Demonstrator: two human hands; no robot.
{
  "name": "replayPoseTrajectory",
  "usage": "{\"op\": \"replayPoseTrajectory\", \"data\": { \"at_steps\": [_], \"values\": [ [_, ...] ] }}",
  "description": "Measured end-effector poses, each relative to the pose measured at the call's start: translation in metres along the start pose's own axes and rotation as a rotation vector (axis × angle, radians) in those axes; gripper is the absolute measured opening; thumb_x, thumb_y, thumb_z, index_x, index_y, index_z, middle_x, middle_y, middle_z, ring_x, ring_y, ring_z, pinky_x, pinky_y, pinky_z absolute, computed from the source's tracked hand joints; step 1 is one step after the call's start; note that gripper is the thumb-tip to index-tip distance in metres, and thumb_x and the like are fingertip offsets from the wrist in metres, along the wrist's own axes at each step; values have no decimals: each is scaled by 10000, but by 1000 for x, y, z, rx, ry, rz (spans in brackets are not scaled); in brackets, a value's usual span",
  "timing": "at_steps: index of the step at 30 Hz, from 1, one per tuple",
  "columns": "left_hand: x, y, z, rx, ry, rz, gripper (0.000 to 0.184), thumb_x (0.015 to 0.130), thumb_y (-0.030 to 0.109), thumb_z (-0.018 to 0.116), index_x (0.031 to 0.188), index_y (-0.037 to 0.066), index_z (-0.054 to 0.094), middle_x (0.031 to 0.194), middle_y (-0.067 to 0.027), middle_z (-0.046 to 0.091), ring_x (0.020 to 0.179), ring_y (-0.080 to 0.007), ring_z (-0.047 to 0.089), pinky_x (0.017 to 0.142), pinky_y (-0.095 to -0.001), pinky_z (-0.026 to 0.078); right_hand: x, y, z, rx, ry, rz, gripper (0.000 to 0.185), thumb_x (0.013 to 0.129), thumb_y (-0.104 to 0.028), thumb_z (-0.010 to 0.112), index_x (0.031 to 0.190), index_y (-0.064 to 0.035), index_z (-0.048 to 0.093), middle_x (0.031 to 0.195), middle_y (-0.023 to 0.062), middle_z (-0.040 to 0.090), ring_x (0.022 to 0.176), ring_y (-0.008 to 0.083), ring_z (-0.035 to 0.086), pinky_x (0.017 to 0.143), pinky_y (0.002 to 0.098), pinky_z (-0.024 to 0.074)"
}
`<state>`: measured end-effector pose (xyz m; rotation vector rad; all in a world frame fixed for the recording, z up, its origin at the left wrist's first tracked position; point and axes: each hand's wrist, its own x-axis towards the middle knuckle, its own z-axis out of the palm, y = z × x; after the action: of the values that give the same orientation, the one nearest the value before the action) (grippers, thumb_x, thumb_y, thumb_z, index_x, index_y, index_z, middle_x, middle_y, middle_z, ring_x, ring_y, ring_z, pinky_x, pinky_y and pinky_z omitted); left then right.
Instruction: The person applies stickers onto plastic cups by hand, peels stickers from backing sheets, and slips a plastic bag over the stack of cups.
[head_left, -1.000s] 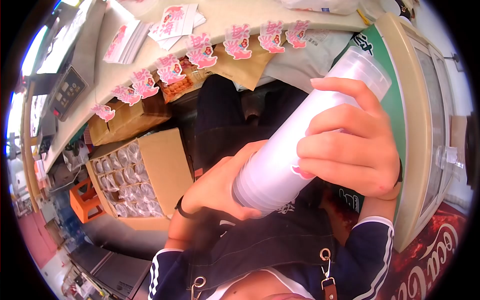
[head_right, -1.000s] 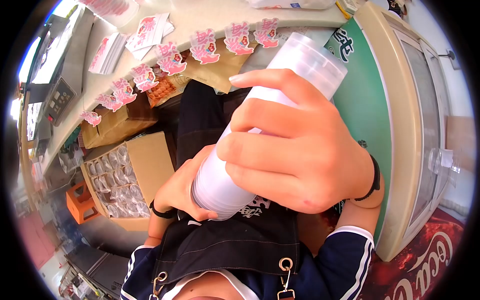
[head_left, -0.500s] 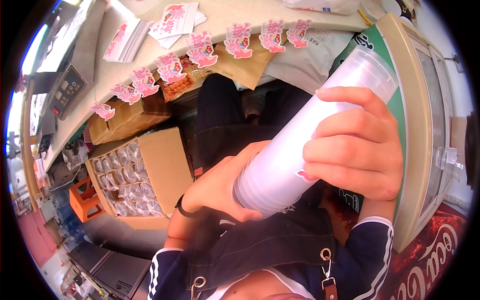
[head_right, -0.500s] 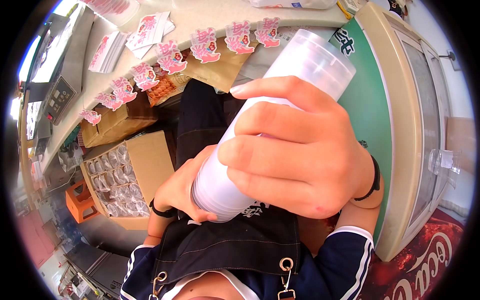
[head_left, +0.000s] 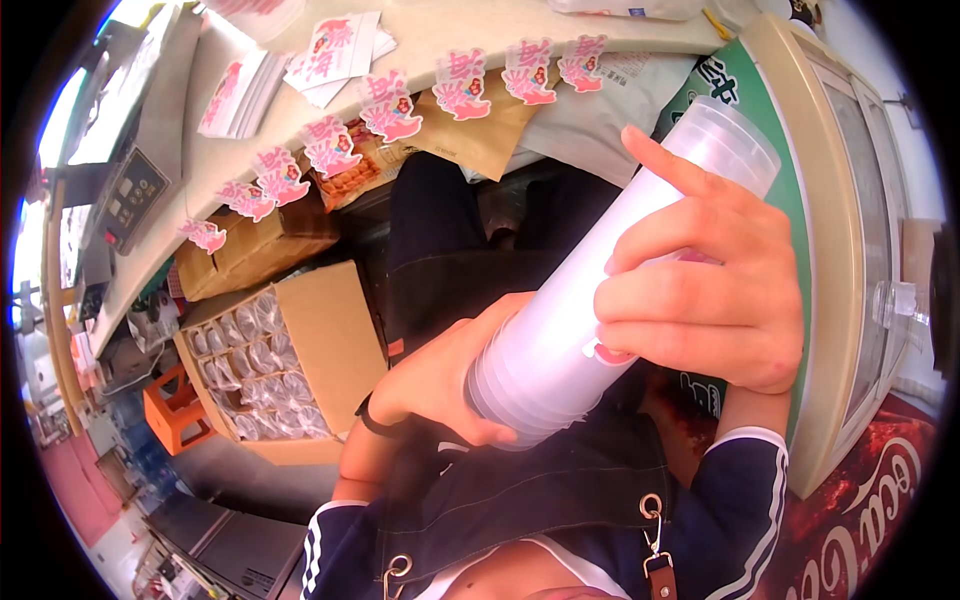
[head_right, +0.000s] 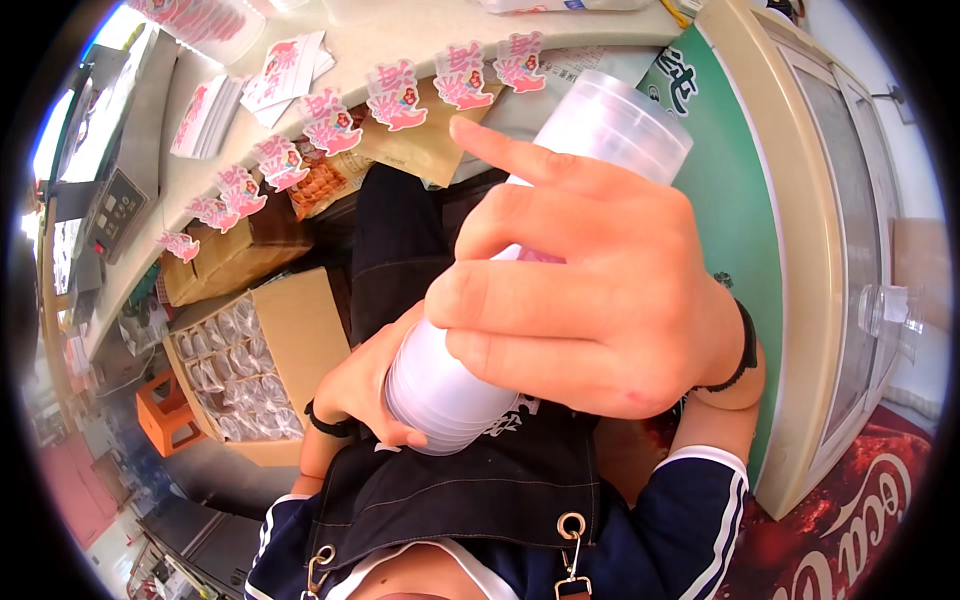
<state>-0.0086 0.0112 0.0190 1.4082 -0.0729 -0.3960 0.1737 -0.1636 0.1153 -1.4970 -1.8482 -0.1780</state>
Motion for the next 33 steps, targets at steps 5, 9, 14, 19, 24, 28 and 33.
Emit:
{"op": "replayPoseTrajectory", "data": {
  "at_steps": [5, 9, 14, 19, 24, 28, 33],
  "values": [
    [0, -3, 2, -87, -27, -8, 1102, 488, 214, 861, 1445, 23, 349, 1273, -119, 575, 1170, -209, 552, 1014, -338, 404, -1, -1, 2, 28, 57, -4, 162, 558, -198, 648, 686, -99, 656, 788, -53, 649, 723, 145, 627, 995, 583, 485],
    [5, -23, 0, -118, -82, -30, 1103, 487, 195, 859, 1447, 20, 346, 1280, -111, 567, 1179, -197, 537, 1024, -332, 391, -2, 2, 0, 49, 34, -19, 158, 558, -200, 646, 669, -88, 660, 767, -41, 652, 676, 125, 604, 985, 572, 495],
    [3, -4, 0, -110, -80, -64, 1102, 490, 191, 859, 1449, 18, 344, 1282, -107, 563, 1188, -191, 526, 1031, -329, 381, -2, 2, 7, 84, 104, -38, 160, 581, -215, 635, 651, -73, 663, 748, -18, 658, 637, 121, 571, 954, 554, 520],
    [5, -26, 1, -238, -124, -46, 1104, 491, 195, 863, 1450, 19, 344, 1297, -98, 548, 1201, -177, 510, 1037, -328, 372, -3, 4, 10, 121, 156, -51, 162, 607, -209, 626, 654, -61, 671, 754, -3, 665, 624, 122, 552, 928, 542, 536],
    [1, -13, 4, -251, -87, -77, 1107, 493, 204, 867, 1448, 14, 341, 1309, -94, 535, 1212, -175, 495, 1043, -327, 362, -3, 4, 9, 134, 150, -64, 152, 611, -189, 627, 656, -51, 671, 762, 3, 668, 633, 124, 550, 940, 543, 530],
    [3, -21, 3, -288, -151, -80, 1104, 499, 223, 875, 1438, 4, 338, 1314, -86, 513, 1211, -166, 477, 1044, -321, 354, -3, 3, 10, 149, 170, -59, 147, 606, -176, 631, 654, -43, 670, 765, 4, 669, 637, 132, 546, 955, 554, 518],
    [3, -12, 3, -286, -160, -158, 1103, 506, 232, 879, 1436, -1, 334, 1314, -88, 497, 1216, -166, 459, 1050, -322, 342, -2, 5, 8, 150, 150, -146, 164, 586, -171, 656, 679, -42, 696, 769, 14, 677, 730, 160, 565, 992, 611, 465]
  ]
}}
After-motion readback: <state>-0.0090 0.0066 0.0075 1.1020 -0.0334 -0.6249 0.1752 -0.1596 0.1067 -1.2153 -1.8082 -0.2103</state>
